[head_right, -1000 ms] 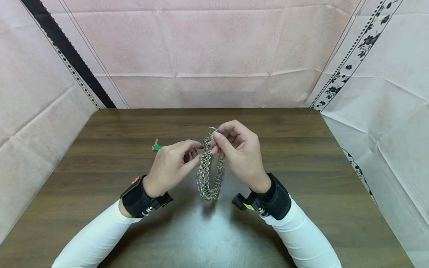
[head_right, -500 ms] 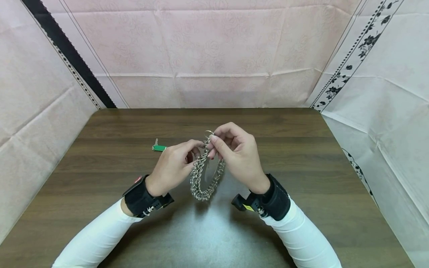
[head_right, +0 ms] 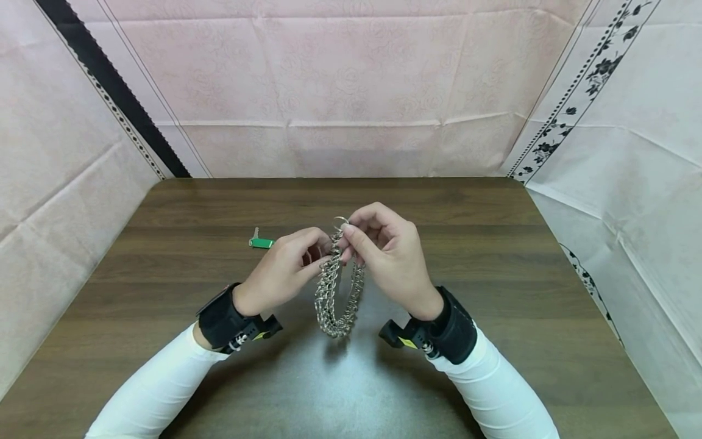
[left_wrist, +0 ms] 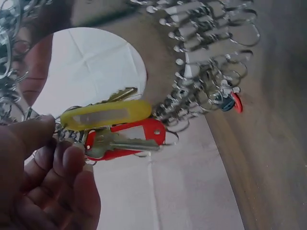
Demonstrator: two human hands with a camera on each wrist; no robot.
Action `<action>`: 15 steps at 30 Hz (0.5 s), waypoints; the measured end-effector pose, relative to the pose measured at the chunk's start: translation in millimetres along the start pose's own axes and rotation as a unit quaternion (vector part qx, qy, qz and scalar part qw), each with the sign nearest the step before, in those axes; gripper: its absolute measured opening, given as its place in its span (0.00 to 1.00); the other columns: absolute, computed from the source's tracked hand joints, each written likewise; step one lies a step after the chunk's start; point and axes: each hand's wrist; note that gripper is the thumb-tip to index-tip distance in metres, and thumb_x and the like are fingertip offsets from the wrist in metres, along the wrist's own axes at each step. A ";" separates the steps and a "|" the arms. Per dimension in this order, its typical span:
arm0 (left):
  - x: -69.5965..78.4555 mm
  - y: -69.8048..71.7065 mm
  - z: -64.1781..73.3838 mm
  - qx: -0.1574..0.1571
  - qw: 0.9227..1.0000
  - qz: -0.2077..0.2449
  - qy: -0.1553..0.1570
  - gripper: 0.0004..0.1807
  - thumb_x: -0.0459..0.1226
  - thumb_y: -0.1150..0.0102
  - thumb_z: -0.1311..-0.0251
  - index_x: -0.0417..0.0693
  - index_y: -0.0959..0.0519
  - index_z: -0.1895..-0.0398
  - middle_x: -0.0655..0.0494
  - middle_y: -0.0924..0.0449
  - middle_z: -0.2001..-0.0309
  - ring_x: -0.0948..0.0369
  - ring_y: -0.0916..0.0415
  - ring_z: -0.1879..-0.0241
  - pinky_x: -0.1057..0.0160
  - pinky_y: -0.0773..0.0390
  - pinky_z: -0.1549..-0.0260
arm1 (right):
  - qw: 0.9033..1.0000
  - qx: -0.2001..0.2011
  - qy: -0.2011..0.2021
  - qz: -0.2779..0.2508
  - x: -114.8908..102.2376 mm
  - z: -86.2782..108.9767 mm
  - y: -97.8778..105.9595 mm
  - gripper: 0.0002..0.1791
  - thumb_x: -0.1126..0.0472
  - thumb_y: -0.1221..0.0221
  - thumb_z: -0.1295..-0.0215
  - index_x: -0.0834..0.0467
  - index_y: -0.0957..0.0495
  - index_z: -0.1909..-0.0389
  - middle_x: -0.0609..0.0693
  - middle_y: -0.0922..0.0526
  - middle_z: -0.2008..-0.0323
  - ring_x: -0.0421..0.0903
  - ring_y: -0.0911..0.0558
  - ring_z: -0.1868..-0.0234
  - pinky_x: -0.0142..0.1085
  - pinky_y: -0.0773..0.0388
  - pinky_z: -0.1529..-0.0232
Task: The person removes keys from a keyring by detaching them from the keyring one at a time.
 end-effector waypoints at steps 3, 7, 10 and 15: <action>-1.4 2.1 -0.7 -0.002 1.000 0.019 -0.009 0.05 0.38 0.41 0.37 0.50 0.26 0.62 0.63 0.27 0.66 0.70 0.30 0.70 0.71 0.27 0.73 | 1.000 0.005 -0.002 0.001 -0.1 -0.3 0.4 0.06 0.69 0.43 0.36 0.70 0.27 0.65 0.54 0.19 0.76 0.49 0.21 0.80 0.33 0.28 0.81; -3.0 5.4 -2.4 0.011 0.999 0.026 -0.033 0.04 0.39 0.42 0.36 0.50 0.26 0.64 0.61 0.28 0.64 0.69 0.29 0.65 0.69 0.25 0.66 | 1.000 0.014 -0.002 0.004 0.8 -1.5 0.9 0.05 0.69 0.43 0.36 0.70 0.27 0.66 0.53 0.19 0.77 0.48 0.21 0.80 0.33 0.28 0.82; -2.8 8.5 -3.4 0.015 0.999 0.026 -0.033 0.04 0.39 0.43 0.36 0.50 0.27 0.65 0.61 0.26 0.64 0.68 0.28 0.62 0.65 0.24 0.60 | 1.000 0.022 -0.006 0.005 1.8 -2.5 1.2 0.06 0.69 0.43 0.36 0.70 0.27 0.66 0.53 0.18 0.77 0.47 0.21 0.80 0.33 0.28 0.82; -1.9 11.9 -3.2 0.008 0.999 0.031 -0.007 0.04 0.40 0.45 0.34 0.52 0.28 0.65 0.64 0.24 0.69 0.69 0.27 0.65 0.61 0.23 0.59 | 1.000 0.029 -0.007 0.001 2.5 -2.8 2.6 0.08 0.67 0.42 0.36 0.71 0.28 0.65 0.55 0.18 0.77 0.47 0.20 0.80 0.33 0.28 0.83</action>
Point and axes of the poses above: each hand's wrist, its own z-axis away from the middle knuckle, its own y-axis out of the back of the hand, x = y × z
